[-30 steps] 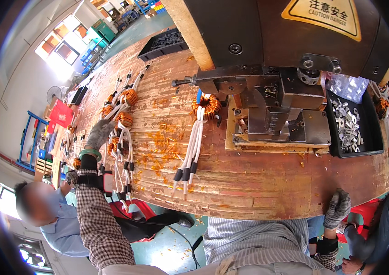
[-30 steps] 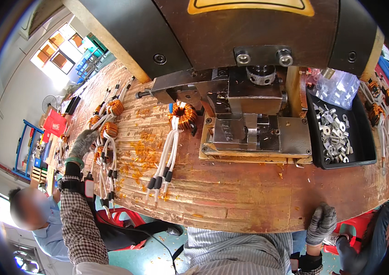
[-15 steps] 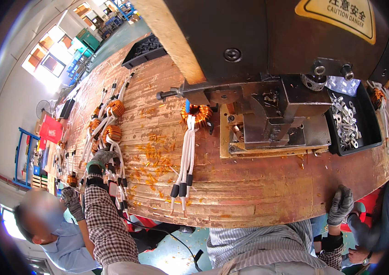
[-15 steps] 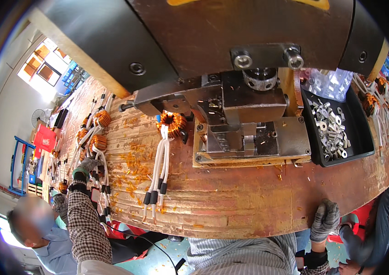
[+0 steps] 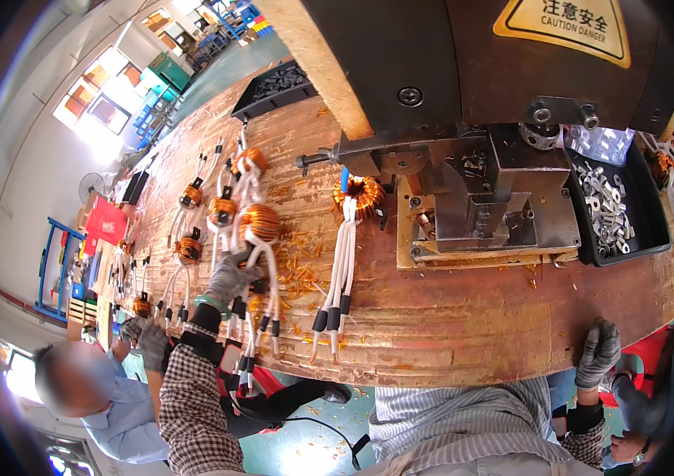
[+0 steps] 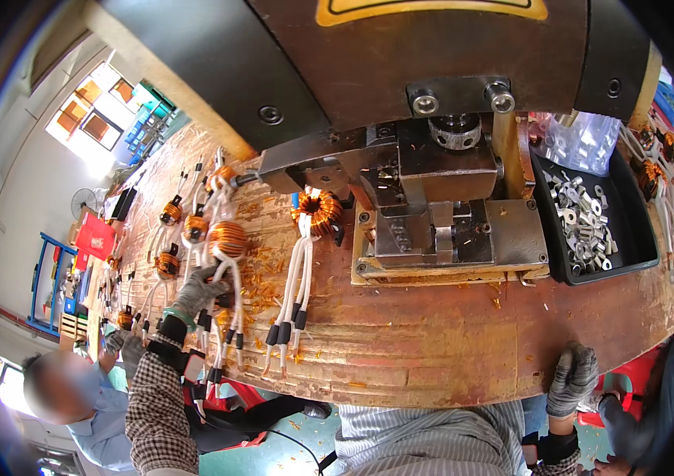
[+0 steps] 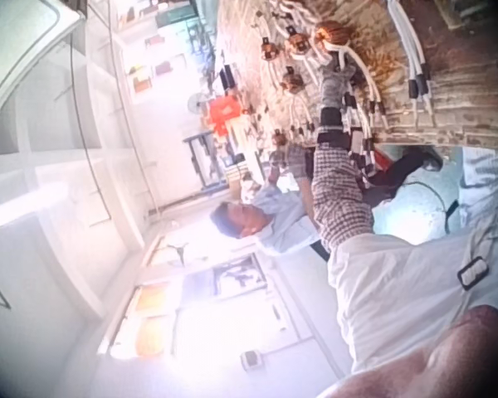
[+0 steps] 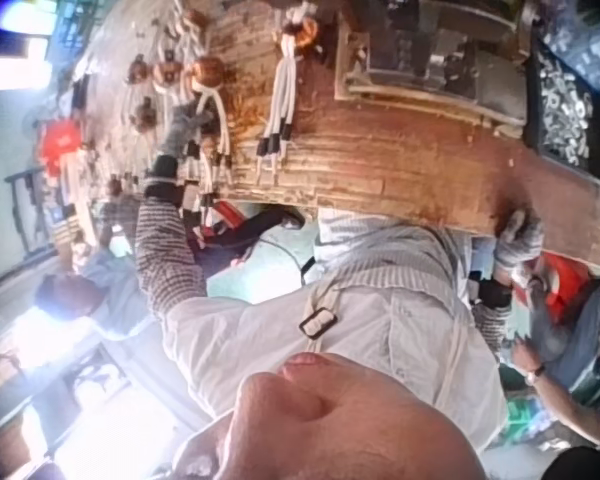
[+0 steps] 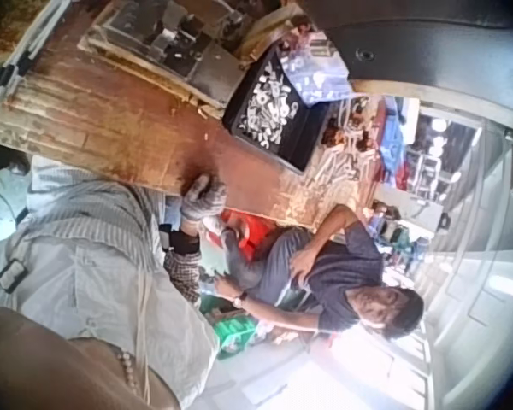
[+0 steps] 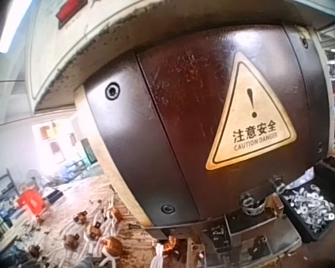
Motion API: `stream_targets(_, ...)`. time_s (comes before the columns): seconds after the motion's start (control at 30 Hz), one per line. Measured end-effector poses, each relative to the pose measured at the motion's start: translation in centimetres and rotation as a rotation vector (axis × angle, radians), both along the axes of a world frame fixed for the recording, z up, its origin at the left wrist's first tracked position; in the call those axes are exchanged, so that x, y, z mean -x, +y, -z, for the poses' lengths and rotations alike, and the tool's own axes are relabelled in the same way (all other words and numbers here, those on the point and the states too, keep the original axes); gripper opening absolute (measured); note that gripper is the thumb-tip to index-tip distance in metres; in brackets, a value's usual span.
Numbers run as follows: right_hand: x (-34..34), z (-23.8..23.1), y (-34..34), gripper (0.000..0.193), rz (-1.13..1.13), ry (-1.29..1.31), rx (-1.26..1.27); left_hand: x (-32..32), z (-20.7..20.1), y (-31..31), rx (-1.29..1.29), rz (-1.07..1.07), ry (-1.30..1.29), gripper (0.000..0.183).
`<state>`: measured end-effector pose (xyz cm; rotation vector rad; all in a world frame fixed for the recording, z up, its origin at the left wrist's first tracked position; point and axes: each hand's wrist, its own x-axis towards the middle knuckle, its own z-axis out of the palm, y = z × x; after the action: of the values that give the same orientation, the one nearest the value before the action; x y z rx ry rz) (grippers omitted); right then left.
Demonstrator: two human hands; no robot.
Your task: Crimping metal terminals onto wires and assembling copper coil components manually and with a machine.
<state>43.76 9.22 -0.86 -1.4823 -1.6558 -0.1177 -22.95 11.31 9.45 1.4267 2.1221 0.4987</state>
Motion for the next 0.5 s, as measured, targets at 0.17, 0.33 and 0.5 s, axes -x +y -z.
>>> stream_targets(0.17,0.4,-1.0,0.0,0.011,-0.002,-0.043,0.022,-8.6,-2.0,2.5,-0.039,0.328,0.472,0.055)
stream_targets(0.33,0.1,-0.9,-0.1,0.012,-0.017,-0.033,0.023,-12.4,-4.9,3.9,0.18,0.222,0.409,0.056)
stream_targets(0.5,-0.4,-0.2,-0.1,0.011,-0.018,0.001,0.064,-6.0,-8.5,0.2,0.103,0.239,-0.861,0.054)
